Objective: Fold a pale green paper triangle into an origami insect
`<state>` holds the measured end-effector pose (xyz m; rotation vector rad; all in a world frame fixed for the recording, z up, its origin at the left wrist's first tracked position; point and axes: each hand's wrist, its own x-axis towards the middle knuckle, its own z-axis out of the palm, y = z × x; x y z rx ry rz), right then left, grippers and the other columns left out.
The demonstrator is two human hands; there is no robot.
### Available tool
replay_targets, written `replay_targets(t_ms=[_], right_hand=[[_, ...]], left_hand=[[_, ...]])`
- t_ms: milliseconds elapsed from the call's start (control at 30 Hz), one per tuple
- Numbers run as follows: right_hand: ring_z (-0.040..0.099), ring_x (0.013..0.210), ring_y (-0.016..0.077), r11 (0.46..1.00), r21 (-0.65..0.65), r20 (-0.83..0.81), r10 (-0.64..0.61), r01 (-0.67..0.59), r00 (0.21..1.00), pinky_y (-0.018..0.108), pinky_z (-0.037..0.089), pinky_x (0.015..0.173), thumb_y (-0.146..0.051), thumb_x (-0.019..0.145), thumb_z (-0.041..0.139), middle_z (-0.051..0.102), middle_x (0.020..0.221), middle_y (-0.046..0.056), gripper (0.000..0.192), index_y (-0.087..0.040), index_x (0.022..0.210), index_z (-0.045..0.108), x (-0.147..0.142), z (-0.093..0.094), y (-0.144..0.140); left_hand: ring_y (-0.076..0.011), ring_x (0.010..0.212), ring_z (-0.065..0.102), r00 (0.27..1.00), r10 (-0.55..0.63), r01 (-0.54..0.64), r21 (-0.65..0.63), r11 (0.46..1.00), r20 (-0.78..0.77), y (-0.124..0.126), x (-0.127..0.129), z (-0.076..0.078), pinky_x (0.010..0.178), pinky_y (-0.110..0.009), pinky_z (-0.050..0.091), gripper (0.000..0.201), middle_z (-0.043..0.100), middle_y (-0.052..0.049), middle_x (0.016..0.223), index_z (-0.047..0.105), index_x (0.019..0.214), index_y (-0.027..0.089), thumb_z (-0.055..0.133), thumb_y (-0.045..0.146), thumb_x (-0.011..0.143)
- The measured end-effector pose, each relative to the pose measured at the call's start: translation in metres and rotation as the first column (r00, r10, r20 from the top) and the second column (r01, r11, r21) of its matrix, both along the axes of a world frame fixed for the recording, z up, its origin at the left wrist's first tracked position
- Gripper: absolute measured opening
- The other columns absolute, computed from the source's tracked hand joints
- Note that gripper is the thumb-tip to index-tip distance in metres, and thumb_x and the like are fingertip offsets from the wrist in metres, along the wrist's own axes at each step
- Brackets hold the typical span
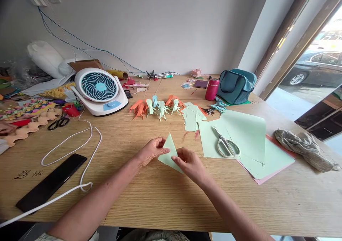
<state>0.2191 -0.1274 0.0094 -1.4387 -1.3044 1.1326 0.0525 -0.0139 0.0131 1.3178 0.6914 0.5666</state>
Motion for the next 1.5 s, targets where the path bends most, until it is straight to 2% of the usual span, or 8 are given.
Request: replay_targets(t_ms=[167,267,600,733,1067,1267,1367,1500], right_hand=[[0.047,0.055,0.0104,0.999,-0.045,-0.285,-0.021,0.008,0.958,0.024,0.034,0.053,-0.063,0.071,0.074,0.057,0.061,-0.003,0.049,-0.017,0.072,0.057,-0.002,-0.002,0.031],[0.044,0.054,0.0093,0.996,-0.026,-0.370,-0.084,0.080,0.925,0.024,0.032,0.052,-0.060,0.072,0.075,0.055,0.060,-0.004,0.047,-0.019,0.070,0.054,0.001,-0.012,0.035],[0.045,0.051,0.0099,0.996,-0.046,-0.342,-0.088,0.077,0.936,0.023,0.032,0.048,-0.063,0.069,0.076,0.055,0.061,-0.003,0.048,-0.019,0.074,0.056,0.004,-0.021,0.032],[0.054,0.062,0.0134,0.997,-0.017,-0.348,-0.072,0.071,0.935,0.025,0.041,0.056,-0.061,0.070,0.077,0.062,0.072,0.000,0.046,-0.019,0.083,0.062,0.004,-0.023,0.033],[0.053,0.058,0.0140,0.986,-0.034,-0.470,-0.159,0.163,0.868,0.028,0.043,0.056,-0.056,0.064,0.083,0.060,0.062,-0.002,0.043,-0.020,0.073,0.061,-0.005,-0.025,0.036],[0.054,0.059,0.0146,0.991,-0.031,-0.432,-0.132,0.132,0.892,0.027,0.042,0.054,-0.054,0.060,0.085,0.065,0.067,0.001,0.044,-0.018,0.074,0.066,-0.005,-0.021,0.037],[0.053,0.056,0.0140,0.985,-0.030,-0.400,-0.170,0.172,0.901,0.027,0.040,0.052,-0.054,0.060,0.085,0.064,0.064,0.001,0.043,-0.017,0.070,0.065,-0.005,-0.022,0.038],[0.054,0.056,0.0143,0.980,-0.016,-0.405,-0.188,0.199,0.895,0.027,0.041,0.053,-0.056,0.062,0.083,0.063,0.064,0.001,0.043,-0.018,0.070,0.064,-0.004,-0.023,0.038]], left_hand=[[-0.0120,0.070,0.054,0.998,-0.054,0.056,-0.056,0.997,0.036,0.002,-0.004,-0.005,0.066,-0.024,0.039,0.051,0.061,0.000,0.078,0.061,0.088,0.014,0.084,0.052,0.063],[-0.0096,0.062,0.044,1.000,-0.019,0.020,0.060,0.998,-0.022,0.006,-0.005,-0.012,0.059,-0.023,0.032,0.048,0.052,0.003,0.067,0.060,0.078,0.014,0.072,0.060,0.074],[-0.0090,0.058,0.035,0.991,0.063,-0.007,0.433,0.902,-0.115,0.001,0.001,-0.017,0.056,-0.023,0.028,0.037,0.038,0.005,0.061,0.045,0.063,0.017,0.056,0.042,0.089],[-0.0083,0.056,0.033,0.981,0.080,0.024,0.518,0.855,-0.177,-0.003,0.003,-0.016,0.053,-0.022,0.026,0.032,0.037,0.006,0.060,0.044,0.063,0.017,0.056,0.036,0.087],[-0.0079,0.056,0.033,0.981,0.041,0.061,0.500,0.864,-0.191,-0.008,0.003,-0.021,0.053,-0.021,0.026,0.038,0.036,0.005,0.059,0.044,0.064,0.017,0.054,0.042,0.090],[-0.0076,0.055,0.034,0.983,0.081,0.011,0.498,0.867,-0.163,-0.007,0.004,-0.021,0.051,-0.020,0.028,0.040,0.037,0.005,0.059,0.044,0.063,0.017,0.056,0.046,0.088],[-0.0085,0.055,0.041,0.984,0.059,0.021,0.443,0.896,-0.167,-0.009,0.005,-0.022,0.052,-0.020,0.034,0.039,0.042,0.005,0.059,0.047,0.065,0.017,0.055,0.047,0.088],[-0.0090,0.054,0.045,0.978,0.085,0.010,0.455,0.890,-0.188,-0.009,0.004,-0.024,0.051,-0.020,0.038,0.037,0.046,0.004,0.059,0.048,0.066,0.017,0.056,0.046,0.088]])
